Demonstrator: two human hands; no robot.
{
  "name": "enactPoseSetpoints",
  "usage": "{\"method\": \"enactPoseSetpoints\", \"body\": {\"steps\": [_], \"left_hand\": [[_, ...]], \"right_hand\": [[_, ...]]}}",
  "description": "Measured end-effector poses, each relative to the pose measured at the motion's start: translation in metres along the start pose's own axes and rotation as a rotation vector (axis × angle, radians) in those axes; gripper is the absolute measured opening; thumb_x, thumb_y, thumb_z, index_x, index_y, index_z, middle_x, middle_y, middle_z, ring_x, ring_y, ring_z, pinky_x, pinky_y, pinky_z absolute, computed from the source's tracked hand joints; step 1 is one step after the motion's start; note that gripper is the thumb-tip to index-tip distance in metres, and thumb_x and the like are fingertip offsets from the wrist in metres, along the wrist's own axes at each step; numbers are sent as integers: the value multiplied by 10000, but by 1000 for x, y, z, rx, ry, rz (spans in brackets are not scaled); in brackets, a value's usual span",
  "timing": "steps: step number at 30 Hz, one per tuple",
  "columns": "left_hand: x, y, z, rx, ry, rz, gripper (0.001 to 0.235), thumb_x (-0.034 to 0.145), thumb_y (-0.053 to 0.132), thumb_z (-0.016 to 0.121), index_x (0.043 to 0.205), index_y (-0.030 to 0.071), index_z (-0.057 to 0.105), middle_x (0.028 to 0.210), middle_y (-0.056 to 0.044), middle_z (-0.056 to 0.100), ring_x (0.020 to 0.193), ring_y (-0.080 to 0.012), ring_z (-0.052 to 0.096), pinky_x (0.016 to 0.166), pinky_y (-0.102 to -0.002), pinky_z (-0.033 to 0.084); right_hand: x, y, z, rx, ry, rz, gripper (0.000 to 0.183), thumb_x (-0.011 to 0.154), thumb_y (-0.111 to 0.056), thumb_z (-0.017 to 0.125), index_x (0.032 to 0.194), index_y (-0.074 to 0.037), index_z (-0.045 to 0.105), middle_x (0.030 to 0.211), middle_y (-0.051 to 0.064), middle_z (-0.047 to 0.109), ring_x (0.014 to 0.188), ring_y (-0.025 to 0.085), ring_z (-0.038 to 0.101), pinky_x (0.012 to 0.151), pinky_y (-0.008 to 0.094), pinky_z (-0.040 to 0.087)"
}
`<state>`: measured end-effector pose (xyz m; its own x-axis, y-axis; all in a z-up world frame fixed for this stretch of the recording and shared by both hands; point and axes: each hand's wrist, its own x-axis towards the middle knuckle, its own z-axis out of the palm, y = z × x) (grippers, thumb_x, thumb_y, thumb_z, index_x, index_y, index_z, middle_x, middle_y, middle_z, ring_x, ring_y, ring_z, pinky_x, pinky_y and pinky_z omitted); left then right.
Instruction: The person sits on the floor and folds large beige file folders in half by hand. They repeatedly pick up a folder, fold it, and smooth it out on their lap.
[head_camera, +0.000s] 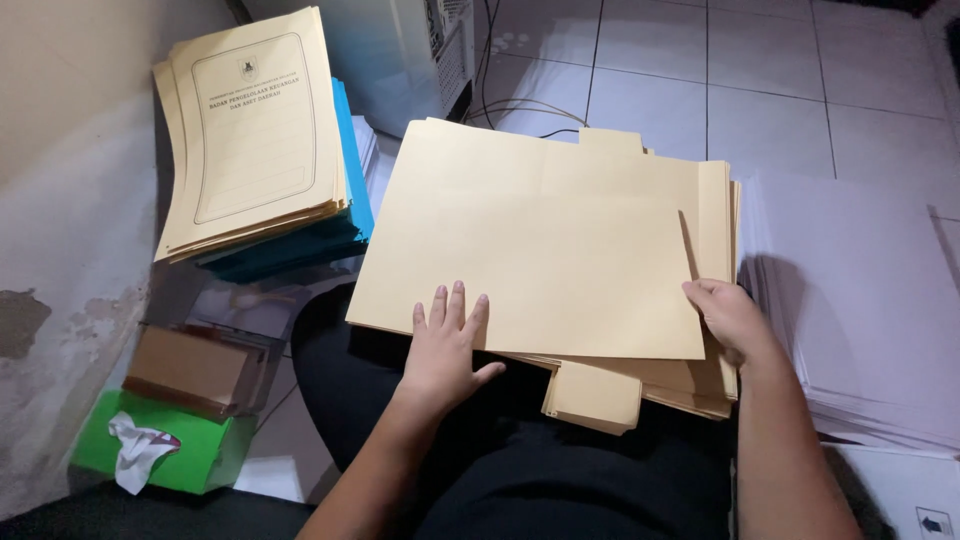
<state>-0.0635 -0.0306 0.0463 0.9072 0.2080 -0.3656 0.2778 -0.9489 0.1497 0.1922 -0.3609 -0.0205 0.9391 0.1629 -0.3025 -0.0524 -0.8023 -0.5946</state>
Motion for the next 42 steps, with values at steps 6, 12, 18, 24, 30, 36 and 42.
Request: {"method": "enactPoseSetpoints", "body": {"steps": [6,12,18,24,30,36,42], "left_hand": [[5,-35,32,28,346,209,649,833,310,774,1383,98,503,1387,-185,519,1338,-384,470,1022,-620,406],[-31,-24,-27,-180,992,388,182,980,15,606,1115,58,719,1057,-88,790,861,-243,765,671,-355,582],[-43,-6,-34,-803,978,286,322,977,124,527,1066,302,780,876,54,790,790,-278,754,724,-363,625],[-33,-5,-17,-1474,727,92,247,1001,66,542,1031,75,787,741,-99,752,721,-104,574,640,-377,589],[-28,-16,13,-1870,418,321,422,982,381,644,1268,71,658,1066,-157,757,958,-177,702,783,-393,608],[-25,14,22,-1478,354,238,258,1047,303,615,1134,87,725,1012,-193,747,1035,-408,682,708,-368,563],[31,-71,48,-47,1243,212,395,1097,53,380,1359,77,675,1158,12,735,932,-104,658,940,-248,396]], "right_hand": [[-18,-9,-24,1020,-269,86,142,1004,-105,602,1140,-75,629,1068,61,697,975,172,683,890,309,561],[-72,-99,-43,1513,-526,-510,404,985,-263,607,1373,-158,646,1377,-2,639,1092,164,588,760,280,430],[-10,-56,38,1009,-326,-515,810,968,-293,467,1645,-57,89,1723,137,74,1569,416,29,1148,756,-50],[-68,-77,40,925,-250,-250,295,1042,-153,599,856,55,693,709,126,536,817,302,631,1001,685,430],[-133,-178,14,916,-69,-156,349,1024,-185,609,1264,59,540,825,132,538,753,185,585,723,494,546],[-101,-190,50,911,-165,-206,314,1055,-195,567,1272,28,525,881,122,596,825,209,633,802,591,546],[-54,-186,77,766,-515,-702,912,942,-798,235,1500,-109,454,1185,98,669,1098,176,613,937,336,447]]}}
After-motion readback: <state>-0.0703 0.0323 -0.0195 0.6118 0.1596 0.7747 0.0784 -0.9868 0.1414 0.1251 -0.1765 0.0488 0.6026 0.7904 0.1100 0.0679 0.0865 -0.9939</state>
